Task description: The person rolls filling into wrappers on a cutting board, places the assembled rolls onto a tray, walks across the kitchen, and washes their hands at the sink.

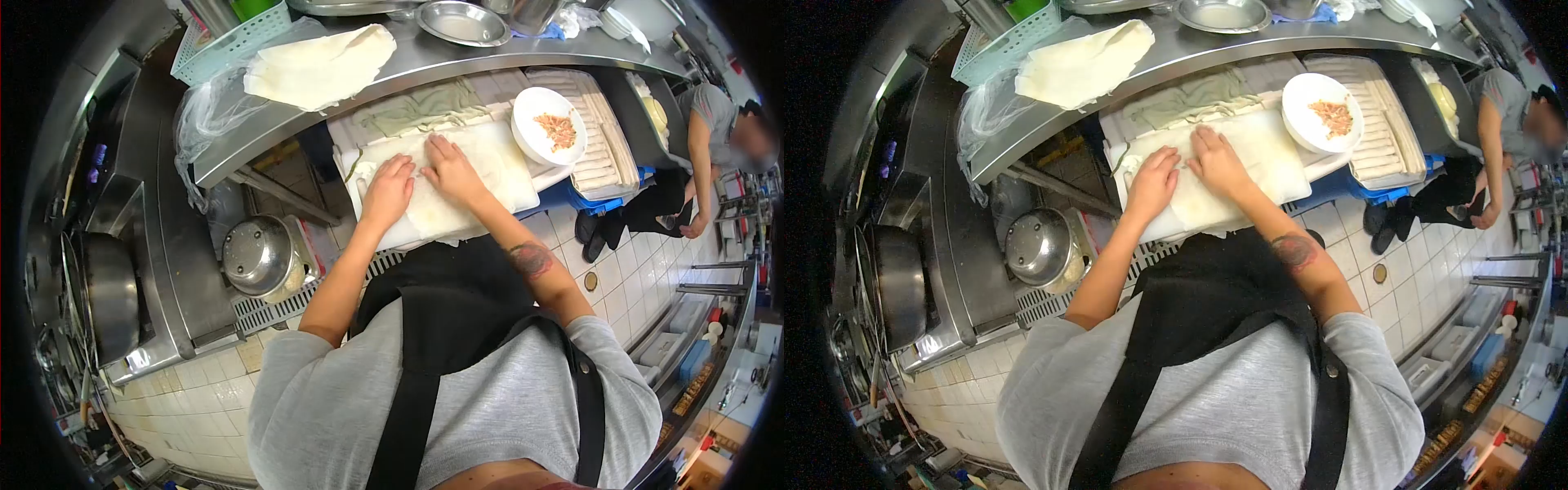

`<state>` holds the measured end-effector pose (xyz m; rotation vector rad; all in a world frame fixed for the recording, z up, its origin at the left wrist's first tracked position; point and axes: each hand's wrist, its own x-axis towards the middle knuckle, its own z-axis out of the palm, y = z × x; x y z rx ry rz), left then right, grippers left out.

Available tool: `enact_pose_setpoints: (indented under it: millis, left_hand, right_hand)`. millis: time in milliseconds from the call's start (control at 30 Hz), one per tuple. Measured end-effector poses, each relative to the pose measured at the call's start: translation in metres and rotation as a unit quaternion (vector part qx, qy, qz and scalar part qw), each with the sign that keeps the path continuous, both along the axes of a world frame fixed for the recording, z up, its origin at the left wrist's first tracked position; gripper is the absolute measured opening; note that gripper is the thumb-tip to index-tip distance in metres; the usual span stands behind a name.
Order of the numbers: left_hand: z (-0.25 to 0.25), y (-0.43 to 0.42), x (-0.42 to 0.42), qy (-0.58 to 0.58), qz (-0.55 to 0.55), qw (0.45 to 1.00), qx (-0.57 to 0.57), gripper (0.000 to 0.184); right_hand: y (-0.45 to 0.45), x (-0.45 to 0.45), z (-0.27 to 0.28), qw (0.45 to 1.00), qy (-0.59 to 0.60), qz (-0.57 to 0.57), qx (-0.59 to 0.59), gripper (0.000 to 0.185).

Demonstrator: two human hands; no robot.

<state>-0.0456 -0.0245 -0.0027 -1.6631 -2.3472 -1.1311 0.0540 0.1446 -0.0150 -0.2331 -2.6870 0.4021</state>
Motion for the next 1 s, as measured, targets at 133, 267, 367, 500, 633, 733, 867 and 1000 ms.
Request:
enact_pose_setpoints:
  millis: [133, 267, 367, 500, 633, 733, 867, 1000]
  left_hand:
    - [0.003, -0.001, 0.002, -0.006, 0.003, 1.000, 0.002, 0.026]
    - [0.003, -0.001, 0.002, -0.003, 0.007, 1.000, 0.000, 0.026]
    - [0.004, -0.001, 0.004, -0.005, 0.011, 1.000, 0.004, 0.026]
    - [0.003, -0.001, 0.003, -0.005, 0.012, 1.000, 0.002, 0.025]
    - [0.002, -0.001, 0.002, -0.020, 0.013, 1.000, 0.018, 0.025]
    - [0.007, -0.006, 0.003, -0.090, 0.030, 0.994, 0.058, 0.025]
    - [0.018, -0.029, 0.010, -0.086, 0.017, 0.995, 0.054, 0.021]
    - [0.019, -0.058, 0.023, -0.077, -0.006, 0.997, 0.025, 0.021]
  right_hand:
    - [0.007, 0.003, 0.007, 0.986, -0.130, -0.108, 0.003, 0.089]
    - [0.015, 0.040, 0.013, 0.960, -0.182, -0.209, 0.025, 0.097]
    - [0.007, 0.084, 0.016, 0.952, -0.206, -0.225, 0.035, 0.096]
    - [0.001, 0.125, 0.036, 0.939, -0.260, -0.217, 0.061, 0.089]
    - [0.017, 0.107, 0.116, 0.933, -0.299, -0.201, 0.007, 0.055]
    - [0.032, 0.065, 0.166, 0.986, -0.037, -0.161, 0.028, 0.041]
    - [0.066, -0.007, 0.208, 0.980, 0.152, -0.059, 0.114, 0.040]
    - [0.104, -0.063, 0.201, 0.988, 0.014, -0.069, 0.134, 0.033]
